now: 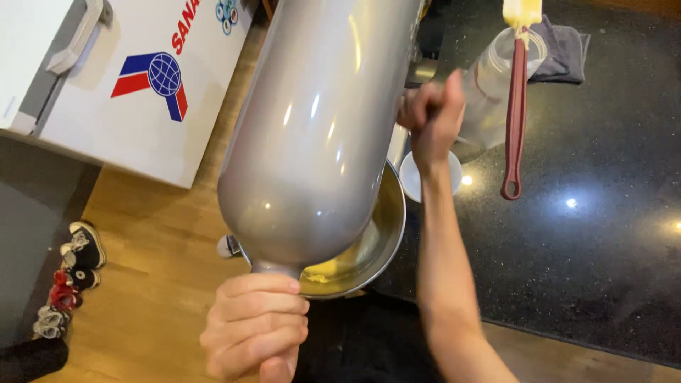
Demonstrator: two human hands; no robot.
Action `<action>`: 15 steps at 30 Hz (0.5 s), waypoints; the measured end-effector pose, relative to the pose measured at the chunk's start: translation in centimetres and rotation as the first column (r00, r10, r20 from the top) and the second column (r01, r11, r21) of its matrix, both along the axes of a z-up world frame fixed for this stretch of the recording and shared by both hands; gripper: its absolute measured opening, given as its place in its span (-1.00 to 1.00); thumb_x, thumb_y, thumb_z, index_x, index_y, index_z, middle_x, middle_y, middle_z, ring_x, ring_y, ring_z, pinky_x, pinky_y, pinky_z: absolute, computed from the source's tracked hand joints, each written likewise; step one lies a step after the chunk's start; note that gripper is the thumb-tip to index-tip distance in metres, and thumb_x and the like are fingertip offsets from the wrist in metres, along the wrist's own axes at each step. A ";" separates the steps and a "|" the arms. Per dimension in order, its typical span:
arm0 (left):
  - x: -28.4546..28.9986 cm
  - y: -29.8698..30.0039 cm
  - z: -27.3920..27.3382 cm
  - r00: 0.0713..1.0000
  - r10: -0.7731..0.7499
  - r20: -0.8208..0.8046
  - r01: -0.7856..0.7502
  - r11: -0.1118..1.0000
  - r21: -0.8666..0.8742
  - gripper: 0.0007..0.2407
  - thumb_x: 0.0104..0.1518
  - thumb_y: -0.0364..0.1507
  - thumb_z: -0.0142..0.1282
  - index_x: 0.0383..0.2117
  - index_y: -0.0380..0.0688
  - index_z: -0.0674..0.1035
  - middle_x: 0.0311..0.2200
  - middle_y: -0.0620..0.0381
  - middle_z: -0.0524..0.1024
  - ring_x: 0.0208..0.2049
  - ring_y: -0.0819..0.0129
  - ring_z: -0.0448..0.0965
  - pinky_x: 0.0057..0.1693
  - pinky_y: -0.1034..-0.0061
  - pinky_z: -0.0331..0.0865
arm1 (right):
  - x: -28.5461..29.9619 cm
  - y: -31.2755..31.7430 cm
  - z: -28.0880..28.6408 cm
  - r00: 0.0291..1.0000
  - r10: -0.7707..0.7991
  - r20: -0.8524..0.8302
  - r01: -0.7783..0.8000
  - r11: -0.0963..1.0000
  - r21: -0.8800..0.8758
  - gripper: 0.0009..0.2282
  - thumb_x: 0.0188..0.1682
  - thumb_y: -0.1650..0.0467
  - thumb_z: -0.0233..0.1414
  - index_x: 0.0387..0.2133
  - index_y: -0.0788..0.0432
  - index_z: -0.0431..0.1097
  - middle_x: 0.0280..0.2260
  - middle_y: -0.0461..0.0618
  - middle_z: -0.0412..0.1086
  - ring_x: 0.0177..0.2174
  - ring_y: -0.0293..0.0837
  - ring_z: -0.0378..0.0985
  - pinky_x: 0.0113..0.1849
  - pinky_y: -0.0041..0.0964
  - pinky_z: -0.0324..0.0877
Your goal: The recorder is using a stand mixer to mix dough, stopping it periodically to scrape the bowl with a spatula and add water.
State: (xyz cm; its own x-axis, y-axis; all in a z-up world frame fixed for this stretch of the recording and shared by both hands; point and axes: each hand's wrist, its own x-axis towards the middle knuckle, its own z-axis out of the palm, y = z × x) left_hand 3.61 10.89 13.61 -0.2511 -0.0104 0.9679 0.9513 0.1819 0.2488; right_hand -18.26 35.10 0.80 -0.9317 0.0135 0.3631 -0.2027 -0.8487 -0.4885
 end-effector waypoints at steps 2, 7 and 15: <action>0.0 0.0 -0.6 0.998 0.031 -0.046 -0.029 0.999 0.039 -0.63 0.29 -0.34 -0.11 -0.72 -0.17 0.51 -0.80 0.21 0.47 -0.68 0.39 0.61 -0.33 0.39 0.55 | 3.7 0.7 0.8 0.965 -0.169 -0.200 0.257 0.747 0.613 -0.47 0.30 0.17 -0.24 -0.68 0.21 0.19 -0.64 -0.05 0.17 -0.55 -0.15 0.15 -0.38 -0.24 0.12; -0.3 0.9 2.0 0.998 0.065 0.023 -0.066 0.997 0.035 -0.58 0.34 -0.31 -0.18 -0.74 -0.14 0.48 -0.79 0.19 0.46 -0.69 0.39 0.59 -0.33 0.41 0.56 | 14.7 4.8 -2.3 0.871 -0.491 0.006 0.227 0.414 0.882 -0.49 0.28 0.22 -0.27 -0.61 0.25 0.35 -0.62 -0.02 0.31 -0.56 -0.21 0.28 -0.47 -0.33 0.14; -5.4 2.0 8.7 0.976 -0.044 0.215 0.034 0.998 0.048 -0.80 0.32 -0.47 -0.11 -0.49 -0.17 0.24 -0.63 0.04 0.44 -0.63 0.14 0.43 -0.33 0.31 0.53 | 19.3 8.3 -12.2 0.610 -0.791 -0.043 0.055 -0.012 0.998 -0.63 0.23 0.24 -0.17 -0.17 0.33 0.47 -0.32 0.15 0.52 -0.28 0.00 0.58 -0.19 -0.13 0.40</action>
